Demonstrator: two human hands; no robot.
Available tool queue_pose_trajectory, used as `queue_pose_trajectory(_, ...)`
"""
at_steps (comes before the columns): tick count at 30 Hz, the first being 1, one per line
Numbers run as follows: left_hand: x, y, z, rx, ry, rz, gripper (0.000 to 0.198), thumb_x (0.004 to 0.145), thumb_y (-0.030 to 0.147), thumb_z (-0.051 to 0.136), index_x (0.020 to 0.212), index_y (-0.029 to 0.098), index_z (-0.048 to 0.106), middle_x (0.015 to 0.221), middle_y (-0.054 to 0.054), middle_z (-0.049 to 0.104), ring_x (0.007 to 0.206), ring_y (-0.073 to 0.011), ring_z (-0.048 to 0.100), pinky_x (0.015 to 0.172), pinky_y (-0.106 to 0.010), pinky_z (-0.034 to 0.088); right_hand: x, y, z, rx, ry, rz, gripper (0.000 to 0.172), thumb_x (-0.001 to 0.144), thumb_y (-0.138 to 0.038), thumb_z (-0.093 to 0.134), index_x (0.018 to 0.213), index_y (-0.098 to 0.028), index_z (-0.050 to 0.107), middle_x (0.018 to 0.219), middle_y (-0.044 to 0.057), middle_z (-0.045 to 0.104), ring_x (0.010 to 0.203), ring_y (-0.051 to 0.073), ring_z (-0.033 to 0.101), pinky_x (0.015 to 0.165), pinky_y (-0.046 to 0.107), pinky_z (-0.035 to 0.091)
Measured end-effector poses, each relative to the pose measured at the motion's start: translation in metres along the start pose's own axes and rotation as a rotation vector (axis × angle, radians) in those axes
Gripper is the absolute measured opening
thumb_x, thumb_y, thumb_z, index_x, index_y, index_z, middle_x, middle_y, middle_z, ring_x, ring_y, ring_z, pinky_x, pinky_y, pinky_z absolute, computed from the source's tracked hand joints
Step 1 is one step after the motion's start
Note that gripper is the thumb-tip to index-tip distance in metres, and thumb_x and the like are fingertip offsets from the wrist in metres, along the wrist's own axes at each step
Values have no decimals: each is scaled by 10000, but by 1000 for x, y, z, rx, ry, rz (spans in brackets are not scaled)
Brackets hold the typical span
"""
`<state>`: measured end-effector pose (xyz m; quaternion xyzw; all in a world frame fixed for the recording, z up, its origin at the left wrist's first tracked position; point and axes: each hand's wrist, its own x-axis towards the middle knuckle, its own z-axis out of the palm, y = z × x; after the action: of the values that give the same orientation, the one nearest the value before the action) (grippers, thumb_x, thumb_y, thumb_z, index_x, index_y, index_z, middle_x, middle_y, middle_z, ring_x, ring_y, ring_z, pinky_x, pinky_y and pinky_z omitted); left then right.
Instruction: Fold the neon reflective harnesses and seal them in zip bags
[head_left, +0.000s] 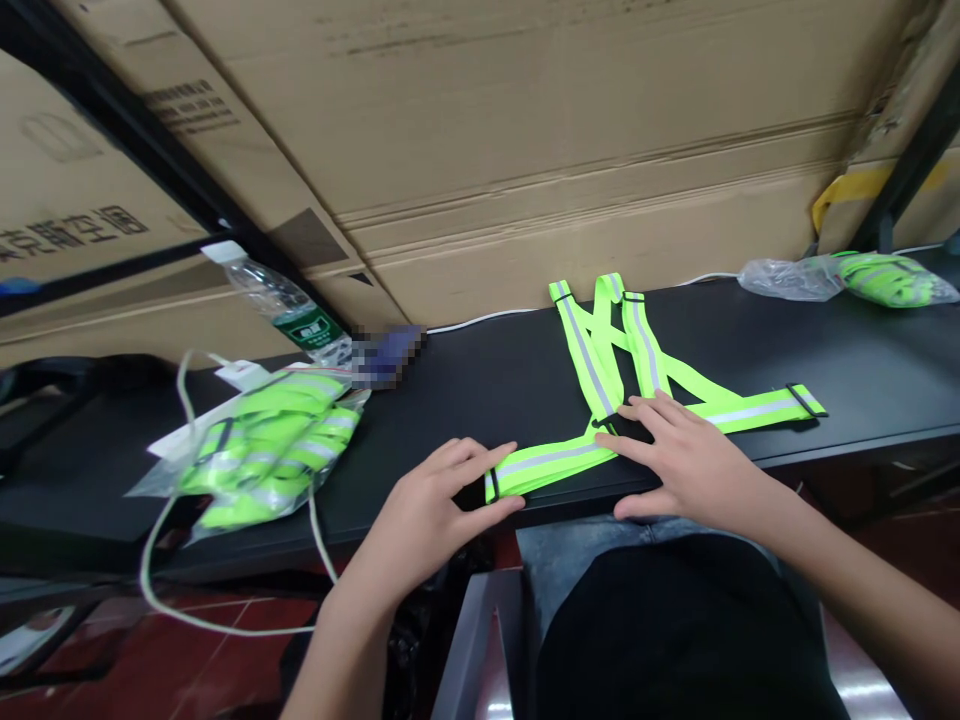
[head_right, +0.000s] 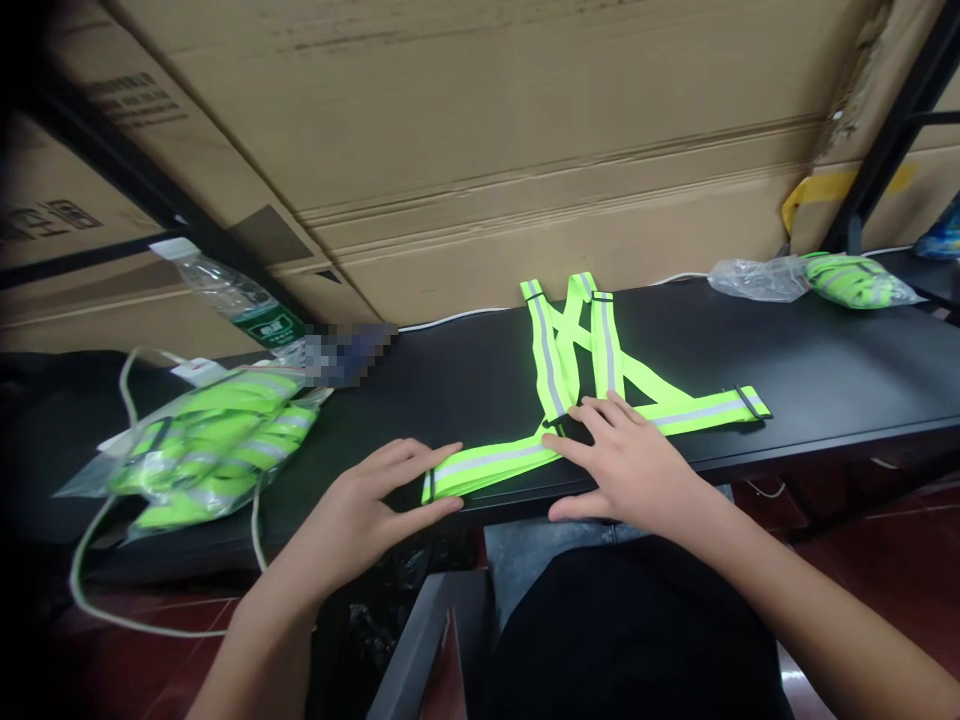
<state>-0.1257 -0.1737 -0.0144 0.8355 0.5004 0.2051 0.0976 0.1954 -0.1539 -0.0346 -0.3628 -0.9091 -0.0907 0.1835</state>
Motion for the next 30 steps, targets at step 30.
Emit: queue_pose_trajectory(30, 18, 30, 7, -501, 407, -72, 300, 784, 271, 733, 1072, 195, 693, 1011, -72, 651, 892, -212, 660, 756, -313, 545, -4, -15, 2, -175, 31, 95, 452, 1050, -424, 388, 1337, -134, 582, 1439, 123, 584, 1257, 329, 514, 977, 497, 405)
